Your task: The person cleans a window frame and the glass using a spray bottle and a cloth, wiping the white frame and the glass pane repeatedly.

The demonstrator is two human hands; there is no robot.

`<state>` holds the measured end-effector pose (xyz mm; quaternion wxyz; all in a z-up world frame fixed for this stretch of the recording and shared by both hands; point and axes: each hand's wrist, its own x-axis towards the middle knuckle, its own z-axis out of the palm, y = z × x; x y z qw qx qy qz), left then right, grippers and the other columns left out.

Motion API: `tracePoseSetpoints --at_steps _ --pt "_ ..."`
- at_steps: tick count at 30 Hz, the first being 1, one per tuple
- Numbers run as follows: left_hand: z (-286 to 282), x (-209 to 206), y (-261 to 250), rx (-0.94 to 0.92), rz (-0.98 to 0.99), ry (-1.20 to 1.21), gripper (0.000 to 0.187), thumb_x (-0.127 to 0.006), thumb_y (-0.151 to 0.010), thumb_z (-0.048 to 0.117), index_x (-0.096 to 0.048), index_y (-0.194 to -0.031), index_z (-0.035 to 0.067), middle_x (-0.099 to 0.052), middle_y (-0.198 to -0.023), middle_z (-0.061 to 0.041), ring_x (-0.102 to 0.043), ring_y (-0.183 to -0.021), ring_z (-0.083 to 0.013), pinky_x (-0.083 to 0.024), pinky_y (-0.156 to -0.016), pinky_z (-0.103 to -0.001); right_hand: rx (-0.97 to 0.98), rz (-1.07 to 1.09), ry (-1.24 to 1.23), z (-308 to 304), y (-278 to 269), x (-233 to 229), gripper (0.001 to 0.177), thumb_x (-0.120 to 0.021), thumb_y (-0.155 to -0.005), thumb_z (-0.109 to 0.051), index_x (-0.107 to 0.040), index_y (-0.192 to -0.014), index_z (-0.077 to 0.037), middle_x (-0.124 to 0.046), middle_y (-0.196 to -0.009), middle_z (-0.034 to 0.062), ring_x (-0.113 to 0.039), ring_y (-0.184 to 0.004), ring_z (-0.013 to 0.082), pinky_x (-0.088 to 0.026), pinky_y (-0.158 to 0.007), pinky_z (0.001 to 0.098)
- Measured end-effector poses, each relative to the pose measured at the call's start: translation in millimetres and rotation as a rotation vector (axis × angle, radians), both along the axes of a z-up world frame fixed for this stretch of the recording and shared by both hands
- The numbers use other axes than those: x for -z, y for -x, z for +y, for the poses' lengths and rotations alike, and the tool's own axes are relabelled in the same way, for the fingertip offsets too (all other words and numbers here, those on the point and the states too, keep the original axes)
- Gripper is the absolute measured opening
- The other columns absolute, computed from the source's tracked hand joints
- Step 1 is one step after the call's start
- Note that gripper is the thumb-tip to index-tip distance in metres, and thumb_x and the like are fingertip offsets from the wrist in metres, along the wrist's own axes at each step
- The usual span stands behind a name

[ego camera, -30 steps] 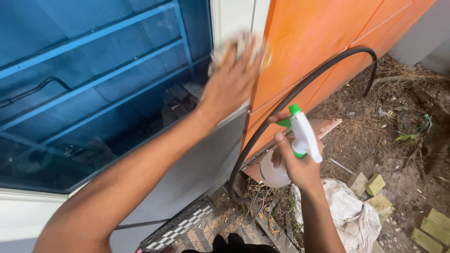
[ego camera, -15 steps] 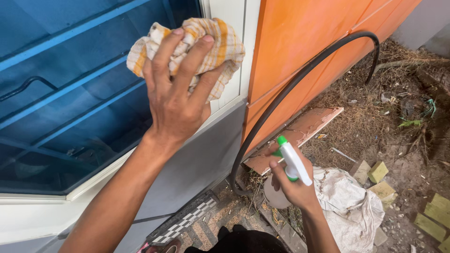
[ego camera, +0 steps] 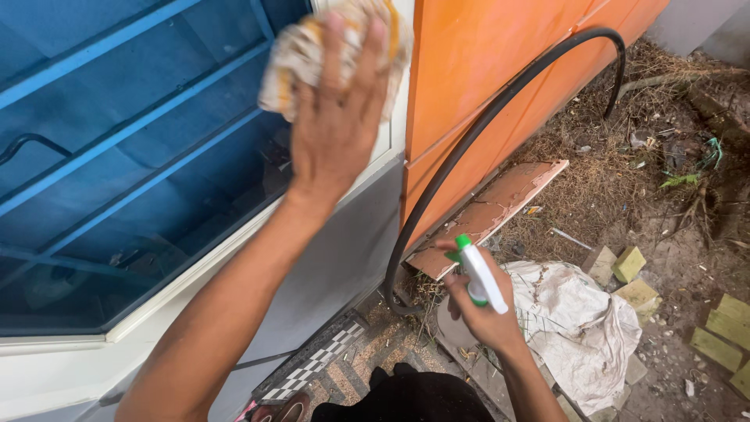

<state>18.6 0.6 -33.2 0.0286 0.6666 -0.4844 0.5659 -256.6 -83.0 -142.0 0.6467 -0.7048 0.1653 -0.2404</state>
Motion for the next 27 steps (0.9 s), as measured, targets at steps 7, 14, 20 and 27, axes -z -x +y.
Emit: tracePoseSetpoints --at_steps 7,14,20,27 --pt "15 63 16 -0.072 0.113 -0.554 0.044 -0.054 -0.098 0.020 -0.068 -0.134 -0.001 -0.038 -0.164 -0.016 -0.032 -0.151 -0.0341 -0.043 -0.113 -0.046 0.049 -0.098 -0.041 -2 -3 -18 0.046 -0.063 -0.092 -0.007 -0.052 -0.137 0.001 -0.070 -0.127 0.0122 -0.059 -0.047 0.0076 -0.050 -0.042 0.0235" --pt "-22 -31 -1 -0.094 -0.053 0.071 0.032 -0.057 -0.109 0.013 -0.063 -0.140 0.009 -0.028 -0.167 -0.007 -0.022 -0.152 -0.0402 -0.038 -0.107 -0.057 0.043 -0.098 -0.066 0 -14 -21 0.048 -0.064 -0.092 -0.005 -0.051 -0.138 0.002 -0.071 -0.124 0.0126 -0.059 -0.046 0.0082 -0.048 -0.040 0.0238" --pt "-16 18 15 -0.172 -0.043 -0.245 0.051 -0.055 -0.105 0.018 -0.062 -0.152 -0.001 -0.033 -0.169 -0.015 -0.025 -0.156 -0.0409 -0.040 -0.113 -0.052 0.054 -0.123 -0.055 -2 -11 -19 0.046 -0.064 -0.093 -0.005 -0.052 -0.136 0.004 -0.071 -0.124 0.0142 -0.059 -0.046 0.0084 -0.049 -0.040 0.0239" --pt "-13 53 7 -0.099 0.035 -0.530 0.047 -0.054 -0.101 0.022 -0.061 -0.145 0.006 -0.035 -0.167 -0.016 -0.029 -0.152 -0.0395 -0.034 -0.119 -0.054 0.077 -0.095 -0.022 -9 -11 -19 0.046 -0.064 -0.092 -0.006 -0.052 -0.135 0.003 -0.071 -0.123 0.0140 -0.059 -0.045 0.0086 -0.049 -0.039 0.0240"
